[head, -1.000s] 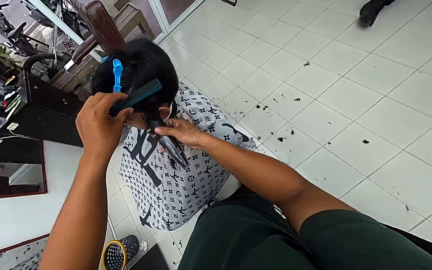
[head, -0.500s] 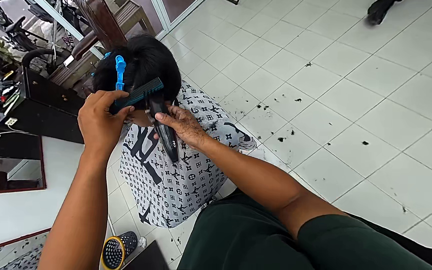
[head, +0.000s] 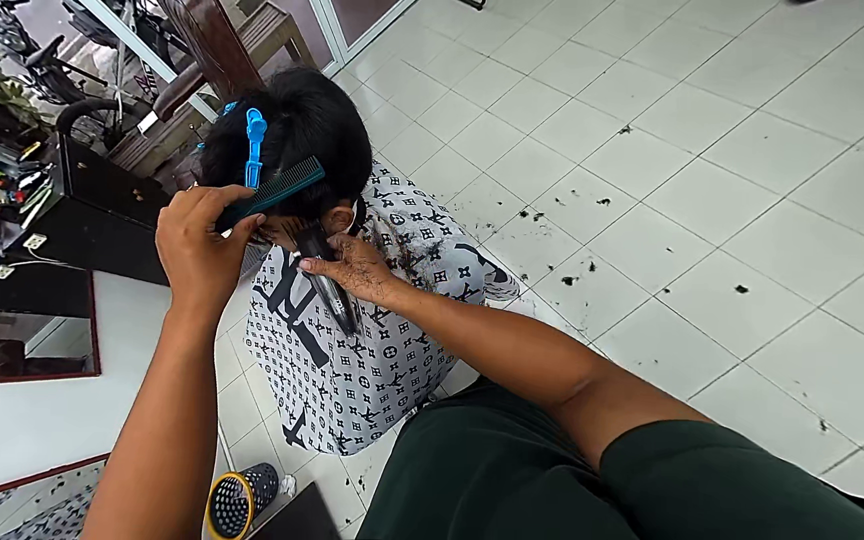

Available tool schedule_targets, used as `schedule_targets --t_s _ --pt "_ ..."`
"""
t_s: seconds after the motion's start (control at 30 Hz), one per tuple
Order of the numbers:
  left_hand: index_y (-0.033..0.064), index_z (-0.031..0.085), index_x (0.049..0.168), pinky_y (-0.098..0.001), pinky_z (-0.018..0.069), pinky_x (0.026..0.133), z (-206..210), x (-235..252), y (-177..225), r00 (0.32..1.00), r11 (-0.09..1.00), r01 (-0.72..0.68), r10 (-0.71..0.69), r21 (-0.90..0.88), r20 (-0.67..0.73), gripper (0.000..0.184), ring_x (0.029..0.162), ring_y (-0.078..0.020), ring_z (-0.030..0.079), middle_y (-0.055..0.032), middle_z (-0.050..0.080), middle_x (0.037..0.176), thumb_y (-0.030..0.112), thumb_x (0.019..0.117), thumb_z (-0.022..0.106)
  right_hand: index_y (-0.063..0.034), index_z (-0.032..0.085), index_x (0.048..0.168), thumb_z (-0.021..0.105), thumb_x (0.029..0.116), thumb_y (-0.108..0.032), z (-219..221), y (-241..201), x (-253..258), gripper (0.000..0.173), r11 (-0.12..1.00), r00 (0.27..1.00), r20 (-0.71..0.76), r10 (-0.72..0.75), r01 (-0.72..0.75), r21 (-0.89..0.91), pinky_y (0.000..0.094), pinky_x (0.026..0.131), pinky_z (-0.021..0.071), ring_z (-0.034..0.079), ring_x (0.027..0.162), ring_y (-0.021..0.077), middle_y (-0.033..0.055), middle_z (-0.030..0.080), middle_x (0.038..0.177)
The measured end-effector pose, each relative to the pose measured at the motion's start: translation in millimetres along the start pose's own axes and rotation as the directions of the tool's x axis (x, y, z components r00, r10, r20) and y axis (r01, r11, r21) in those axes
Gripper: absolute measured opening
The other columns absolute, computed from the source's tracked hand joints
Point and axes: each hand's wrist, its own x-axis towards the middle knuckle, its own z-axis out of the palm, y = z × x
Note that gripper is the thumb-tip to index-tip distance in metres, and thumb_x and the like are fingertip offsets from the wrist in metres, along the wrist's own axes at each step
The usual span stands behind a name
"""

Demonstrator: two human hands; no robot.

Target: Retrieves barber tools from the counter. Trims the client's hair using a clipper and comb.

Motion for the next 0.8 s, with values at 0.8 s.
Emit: schedule_targets --t_s 0.8 --pt "-0.0016 0.071 0.116 -0.0630 0.0526 0.065 9 22 72 0.974 0.959 -0.033 -0.032 0.281 0.224 0.032 0.081 -0.0450 0.071 -0.0243 0.072 0.097 0.021 0.1082 0.051 -0.0060 0.057 0.114 0.034 0.1093 -0.033 -226 85 -68 0.036 0.868 0.969 -0.076 0.236 -0.176 0.464 0.0275 0.059 0.0600 0.068 0.062 0.0145 0.0055 0.069 0.078"
